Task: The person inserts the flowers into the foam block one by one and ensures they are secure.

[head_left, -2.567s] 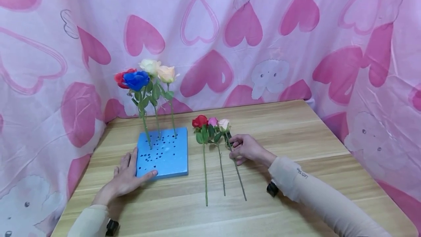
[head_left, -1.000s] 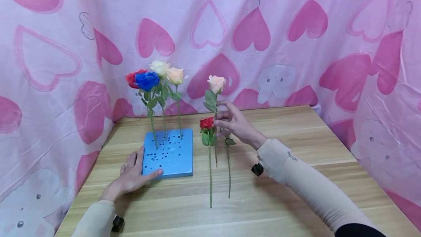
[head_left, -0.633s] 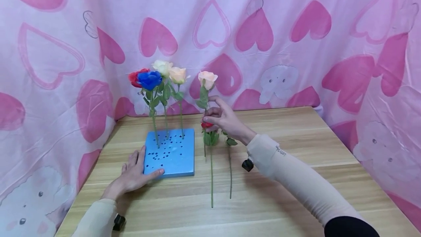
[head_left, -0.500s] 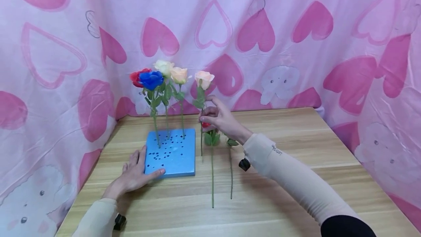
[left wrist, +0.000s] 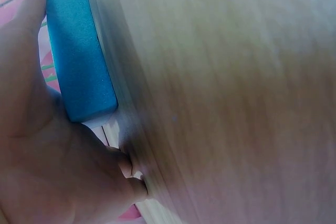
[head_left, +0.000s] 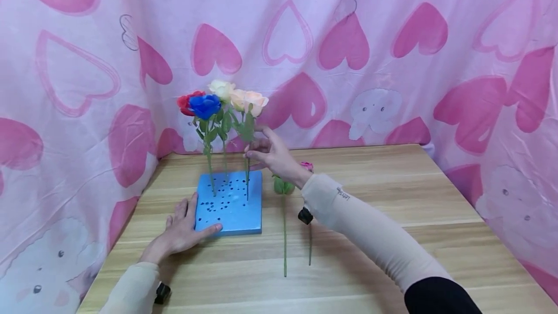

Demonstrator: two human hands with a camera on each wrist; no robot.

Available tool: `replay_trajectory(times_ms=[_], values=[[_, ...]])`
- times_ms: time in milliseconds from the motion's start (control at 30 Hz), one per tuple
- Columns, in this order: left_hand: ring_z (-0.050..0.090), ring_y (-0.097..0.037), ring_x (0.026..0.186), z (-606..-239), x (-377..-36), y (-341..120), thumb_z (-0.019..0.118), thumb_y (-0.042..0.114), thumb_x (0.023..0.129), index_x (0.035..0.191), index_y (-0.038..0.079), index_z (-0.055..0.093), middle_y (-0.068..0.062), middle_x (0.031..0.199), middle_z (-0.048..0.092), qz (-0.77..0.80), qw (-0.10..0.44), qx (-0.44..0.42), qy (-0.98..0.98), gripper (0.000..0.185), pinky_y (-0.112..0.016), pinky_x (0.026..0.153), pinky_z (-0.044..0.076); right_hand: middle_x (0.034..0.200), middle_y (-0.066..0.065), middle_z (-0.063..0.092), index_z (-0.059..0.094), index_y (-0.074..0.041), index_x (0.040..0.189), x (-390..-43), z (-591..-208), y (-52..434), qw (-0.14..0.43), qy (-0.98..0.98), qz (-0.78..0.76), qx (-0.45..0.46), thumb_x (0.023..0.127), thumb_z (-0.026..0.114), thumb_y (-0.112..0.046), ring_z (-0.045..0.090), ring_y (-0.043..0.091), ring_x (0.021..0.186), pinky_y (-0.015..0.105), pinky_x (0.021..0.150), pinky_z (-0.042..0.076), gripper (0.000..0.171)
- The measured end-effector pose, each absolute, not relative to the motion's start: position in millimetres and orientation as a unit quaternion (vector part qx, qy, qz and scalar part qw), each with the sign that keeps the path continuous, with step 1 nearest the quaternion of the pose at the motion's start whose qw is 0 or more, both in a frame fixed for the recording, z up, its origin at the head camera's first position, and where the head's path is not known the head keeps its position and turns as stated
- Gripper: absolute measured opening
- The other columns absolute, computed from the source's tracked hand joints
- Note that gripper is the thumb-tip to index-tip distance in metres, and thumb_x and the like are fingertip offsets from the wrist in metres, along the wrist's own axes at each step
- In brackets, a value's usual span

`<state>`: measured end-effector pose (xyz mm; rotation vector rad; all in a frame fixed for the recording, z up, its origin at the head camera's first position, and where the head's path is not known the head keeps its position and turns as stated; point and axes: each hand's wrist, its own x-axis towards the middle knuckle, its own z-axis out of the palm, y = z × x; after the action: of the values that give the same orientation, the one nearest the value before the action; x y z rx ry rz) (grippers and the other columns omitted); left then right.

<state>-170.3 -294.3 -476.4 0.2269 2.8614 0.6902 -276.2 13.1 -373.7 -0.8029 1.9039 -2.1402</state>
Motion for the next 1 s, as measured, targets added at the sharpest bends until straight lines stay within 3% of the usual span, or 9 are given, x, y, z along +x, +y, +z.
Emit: replay_trajectory(times_ms=[333,567,667,833,1000], values=[[-0.005,-0.059,0.152,-476.8,-172.2,-296.8,0.061,0.078,0.087,0.165,0.005,-0.007,-0.037,0.166,-0.002,0.234,0.098,0.065,0.965,0.127,-0.080,0.114,-0.002,0.121,0.032,0.061,0.045,-0.031,0.150,-283.5,-379.7,-17.2,0.076,0.622,-0.729,-0.275,0.099,0.063,0.005,0.069,0.030,0.102,0.064,0.084,0.059,0.064],[-0.005,-0.058,0.152,-476.2,-171.9,-294.6,0.061,0.080,0.086,0.166,0.005,-0.007,-0.037,0.167,-0.002,0.231,0.100,0.061,0.966,0.128,-0.079,0.115,-0.002,0.127,0.035,0.059,0.047,-0.030,0.147,-290.3,-386.2,-30.9,0.065,0.627,-0.722,-0.286,0.102,0.059,0.005,0.069,0.029,0.104,0.069,0.084,0.056,0.058],[-0.005,-0.058,0.153,-475.4,-172.0,-294.2,0.061,0.080,0.086,0.166,0.005,-0.007,-0.036,0.167,-0.002,0.230,0.100,0.060,0.966,0.128,-0.079,0.115,-0.001,0.130,0.032,0.060,0.047,-0.027,0.146,-292.2,-385.8,-33.7,0.069,0.630,-0.718,-0.288,0.103,0.058,0.004,0.068,0.032,0.107,0.067,0.084,0.057,0.055],[-0.004,-0.058,0.153,-475.1,-172.9,-294.7,0.061,0.080,0.086,0.166,0.005,-0.006,-0.037,0.167,-0.001,0.229,0.094,0.060,0.967,0.128,-0.079,0.116,-0.001,0.125,0.018,0.066,0.047,-0.025,0.143,-296.2,-384.6,-38.4,0.070,0.638,-0.714,-0.278,0.103,0.059,0.003,0.068,0.036,0.110,0.052,0.080,0.063,0.051],[-0.004,-0.058,0.153,-476.0,-173.3,-294.5,0.060,0.080,0.086,0.166,0.004,-0.005,-0.037,0.167,-0.001,0.227,0.092,0.060,0.968,0.128,-0.078,0.116,-0.001,0.118,0.015,0.068,0.051,-0.025,0.141,-300.7,-388.4,-44.3,0.069,0.640,-0.714,-0.275,0.101,0.061,0.002,0.068,0.036,0.108,0.057,0.081,0.062,0.049]])
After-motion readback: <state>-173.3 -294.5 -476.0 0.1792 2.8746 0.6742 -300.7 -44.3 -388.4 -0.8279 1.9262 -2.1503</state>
